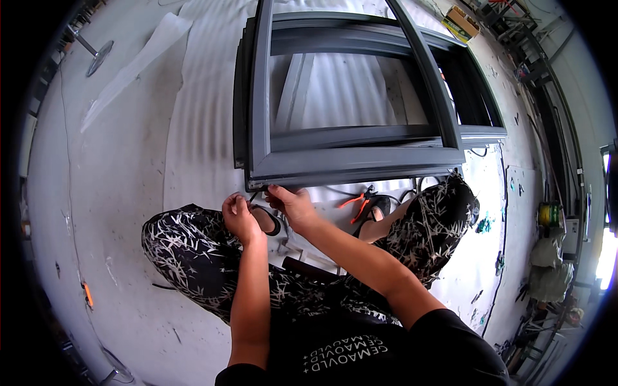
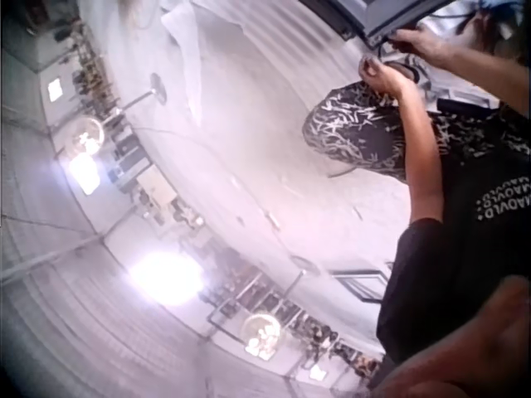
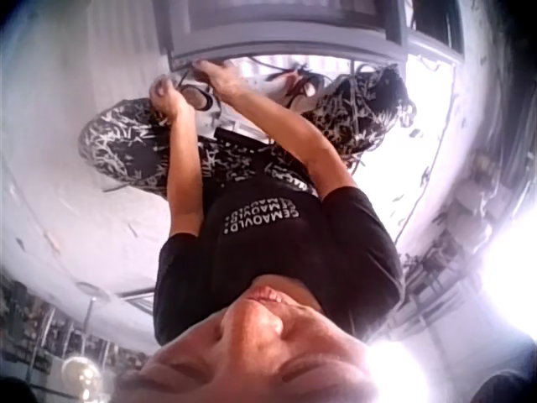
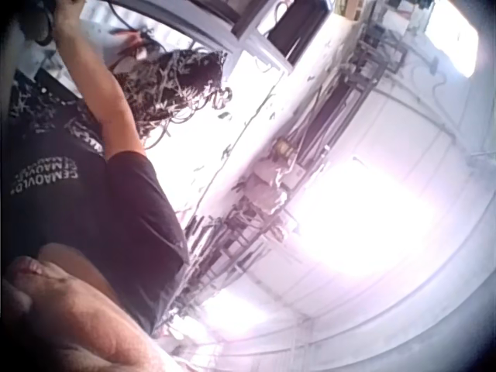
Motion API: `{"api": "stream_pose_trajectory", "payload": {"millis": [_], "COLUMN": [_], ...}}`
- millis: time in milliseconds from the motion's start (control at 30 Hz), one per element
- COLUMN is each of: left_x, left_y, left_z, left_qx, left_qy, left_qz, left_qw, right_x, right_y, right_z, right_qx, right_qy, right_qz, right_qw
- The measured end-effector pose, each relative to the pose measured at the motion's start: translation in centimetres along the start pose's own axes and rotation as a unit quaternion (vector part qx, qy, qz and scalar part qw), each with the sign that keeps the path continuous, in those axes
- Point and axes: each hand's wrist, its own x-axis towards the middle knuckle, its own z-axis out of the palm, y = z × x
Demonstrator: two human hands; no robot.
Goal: The person inserts a rubber seal strip into the groove of a metal window frame by hand, cuts the strip using pliers, and sets the frame aside. The person then picks up another window frame and presses a rubber seal strip into its grooves by hand.
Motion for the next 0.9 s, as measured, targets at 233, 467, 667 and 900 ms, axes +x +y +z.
{"api": "stream_pose_trajectory", "payload": {"millis": [233,467,667,900], "left_x": [1.6,1.2,2.4,1.8], "left_y": [-1.5,0.2,1.0,2.1], "left_z": [-0.5,-0.6,-1.4,-0.6], "left_qx": [-0.010,0.036,0.025,0.044], "left_qy": [-0.021,-0.044,-0.006,-0.011], "left_qz": [-0.011,-0.003,0.031,0.016], "left_qw": [1.000,0.998,0.999,0.999], "right_x": [-0.3,0.0,-4.1,-7.0], "right_y": [2.0,2.4,-3.2,-12.7], "right_z": [2.2,0.9,-4.7,-16.6], "right_qx": [0.049,0.053,0.037,0.042], "right_qy": [0.018,0.017,0.147,0.251], "right_qz": [0.005,-0.001,-0.006,-0.159], "right_qw": [0.999,0.998,0.988,0.954]}}
